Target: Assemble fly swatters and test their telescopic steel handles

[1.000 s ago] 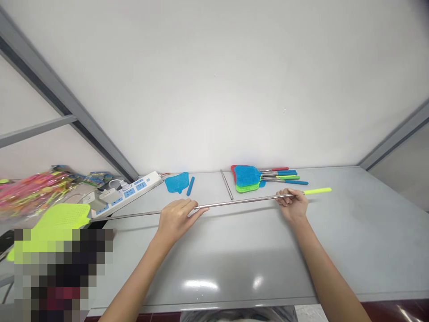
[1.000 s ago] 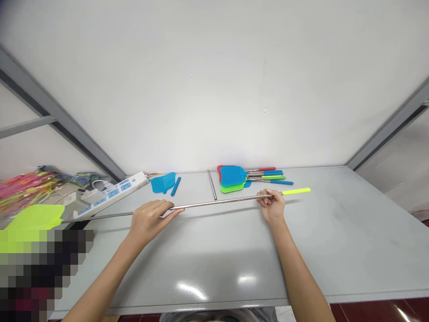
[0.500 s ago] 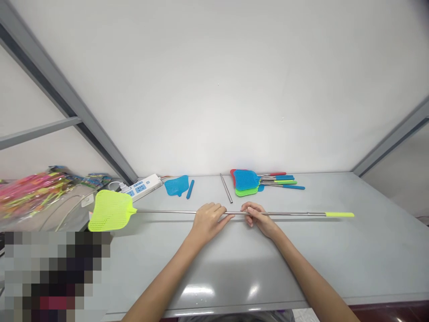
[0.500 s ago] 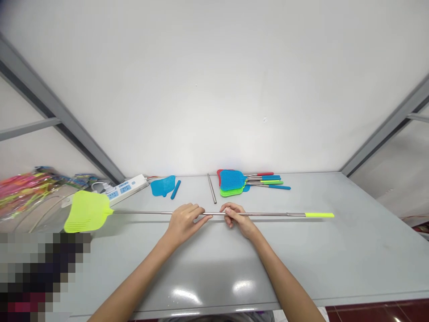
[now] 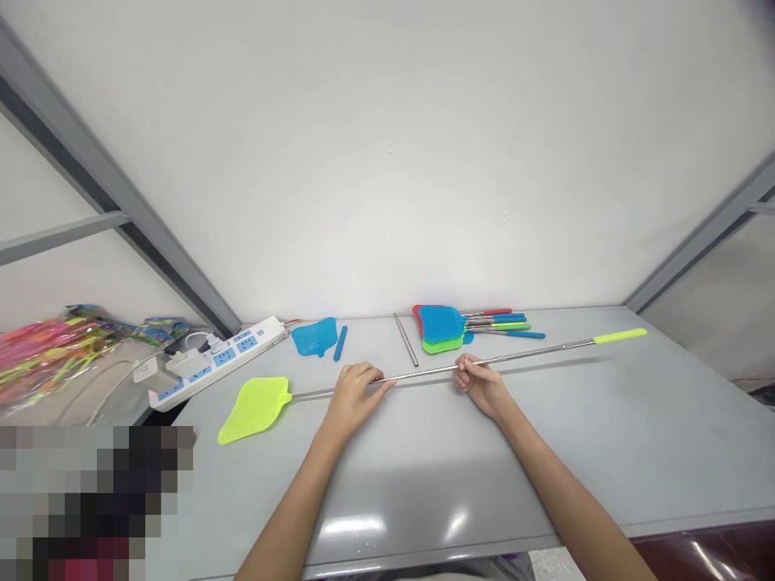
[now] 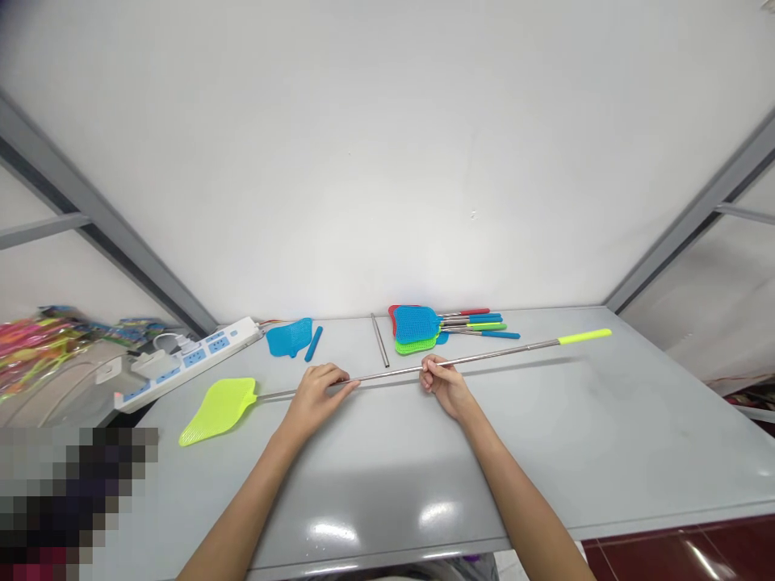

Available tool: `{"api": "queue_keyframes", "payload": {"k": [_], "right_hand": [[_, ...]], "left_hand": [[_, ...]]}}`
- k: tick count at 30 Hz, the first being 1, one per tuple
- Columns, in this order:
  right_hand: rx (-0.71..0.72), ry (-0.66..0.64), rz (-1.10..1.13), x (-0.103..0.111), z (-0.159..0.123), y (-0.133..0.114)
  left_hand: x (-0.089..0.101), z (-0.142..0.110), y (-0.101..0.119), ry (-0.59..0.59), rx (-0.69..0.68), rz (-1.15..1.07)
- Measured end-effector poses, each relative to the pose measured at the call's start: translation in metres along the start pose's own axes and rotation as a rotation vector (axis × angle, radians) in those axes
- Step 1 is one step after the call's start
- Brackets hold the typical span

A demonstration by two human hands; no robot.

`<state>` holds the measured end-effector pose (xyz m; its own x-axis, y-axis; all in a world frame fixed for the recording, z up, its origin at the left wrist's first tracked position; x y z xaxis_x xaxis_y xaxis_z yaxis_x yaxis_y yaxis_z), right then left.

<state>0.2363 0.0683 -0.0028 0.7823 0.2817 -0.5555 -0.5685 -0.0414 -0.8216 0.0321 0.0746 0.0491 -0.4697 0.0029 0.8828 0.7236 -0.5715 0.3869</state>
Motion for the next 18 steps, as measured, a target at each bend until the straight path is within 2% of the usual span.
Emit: {"api": "queue_keyframes", "payload": {"k": [5, 9, 12, 18], "right_hand": [[0.066, 0.059, 0.083, 0.011, -0.001, -0.005], [0.164, 0.137, 0.130, 0.026, -0.003, -0.011], [0.208, 0.150, 0.155, 0.033, -0.004, -0.015], [0.149, 0.118, 0.032, 0.027, -0.004, -0.016]], "left_hand": [[-0.003, 0.001, -0.017, -0.100, 0.034, -0.047], [-0.003, 0.001, -0.024, -0.108, 0.055, -0.025], [-0.001, 0.001, -0.029, -0.092, 0.075, 0.000], [0.001, 0.001, -0.026, -0.088, 0.054, 0.034]]}}
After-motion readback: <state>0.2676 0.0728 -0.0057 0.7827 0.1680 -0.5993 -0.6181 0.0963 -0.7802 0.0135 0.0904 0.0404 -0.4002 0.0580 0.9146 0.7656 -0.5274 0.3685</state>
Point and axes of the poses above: each hand's wrist, its own z-axis towards the middle knuckle, its own x-axis out of the back of the hand, y = z × x, the point moved 7 cm from there along z, towards the middle knuckle, and after that the axes turned 7 degrees about -y, right-handed, at the moved point
